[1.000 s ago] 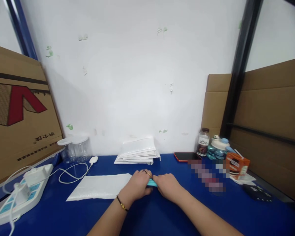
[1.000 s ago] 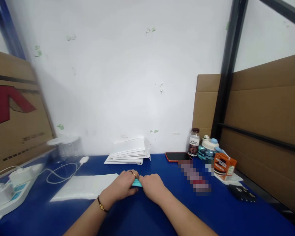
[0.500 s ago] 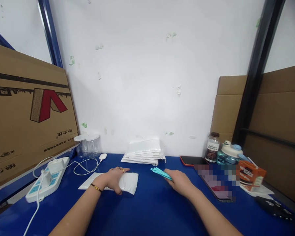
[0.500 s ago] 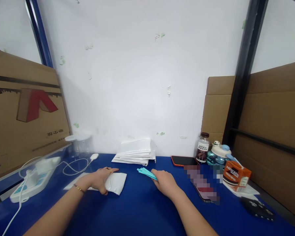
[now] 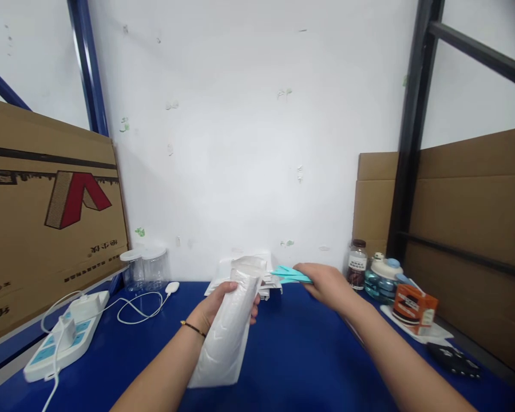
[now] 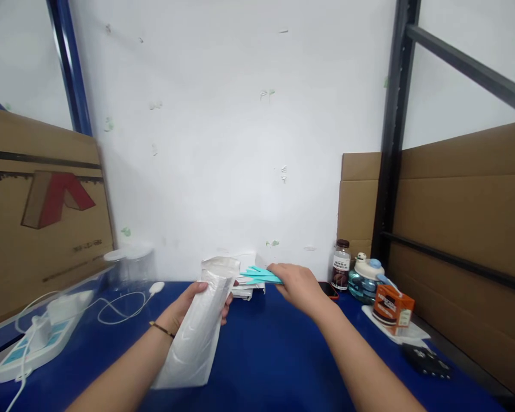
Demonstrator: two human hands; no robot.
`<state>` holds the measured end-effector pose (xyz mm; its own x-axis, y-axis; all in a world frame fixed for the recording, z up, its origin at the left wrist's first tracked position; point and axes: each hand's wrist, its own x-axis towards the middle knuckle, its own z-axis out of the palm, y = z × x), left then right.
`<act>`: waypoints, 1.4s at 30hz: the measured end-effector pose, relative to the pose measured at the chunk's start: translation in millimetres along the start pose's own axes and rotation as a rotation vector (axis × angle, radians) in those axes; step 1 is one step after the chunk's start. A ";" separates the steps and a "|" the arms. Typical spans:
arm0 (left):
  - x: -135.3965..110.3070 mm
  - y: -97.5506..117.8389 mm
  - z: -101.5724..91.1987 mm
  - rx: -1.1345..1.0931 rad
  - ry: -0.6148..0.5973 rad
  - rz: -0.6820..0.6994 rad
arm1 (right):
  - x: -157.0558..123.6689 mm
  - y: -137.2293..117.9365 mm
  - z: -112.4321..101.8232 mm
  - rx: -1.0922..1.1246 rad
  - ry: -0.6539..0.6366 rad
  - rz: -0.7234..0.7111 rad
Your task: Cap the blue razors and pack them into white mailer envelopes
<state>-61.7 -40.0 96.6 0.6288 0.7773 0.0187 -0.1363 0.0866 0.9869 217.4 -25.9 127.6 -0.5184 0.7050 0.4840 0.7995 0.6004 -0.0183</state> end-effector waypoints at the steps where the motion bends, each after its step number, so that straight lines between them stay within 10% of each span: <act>1: 2.9 -5.5 5.6 -0.070 -0.030 -0.014 | 2.6 -0.5 -7.7 -0.101 0.007 -0.035; 13: 26.0 -23.7 40.6 -0.334 -0.288 -0.086 | 50.1 -2.8 -70.0 -0.546 0.107 -0.474; 23: 42.8 -47.8 33.9 -0.620 -0.549 0.061 | 62.0 -26.4 -57.8 -0.743 0.200 -0.931; 30: 44.6 -52.0 29.1 -0.693 -0.520 0.101 | 84.6 -60.7 -53.0 -0.705 0.084 -1.199; 42: 37.5 -49.9 24.1 -0.736 -0.466 0.144 | 91.0 -59.9 -53.4 -0.499 0.025 -0.942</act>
<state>-12.9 -30.2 51.9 0.7935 0.4928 0.3571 -0.5961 0.5112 0.6191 138.6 -17.8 219.4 -0.9907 0.0256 0.1336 0.1159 0.6733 0.7303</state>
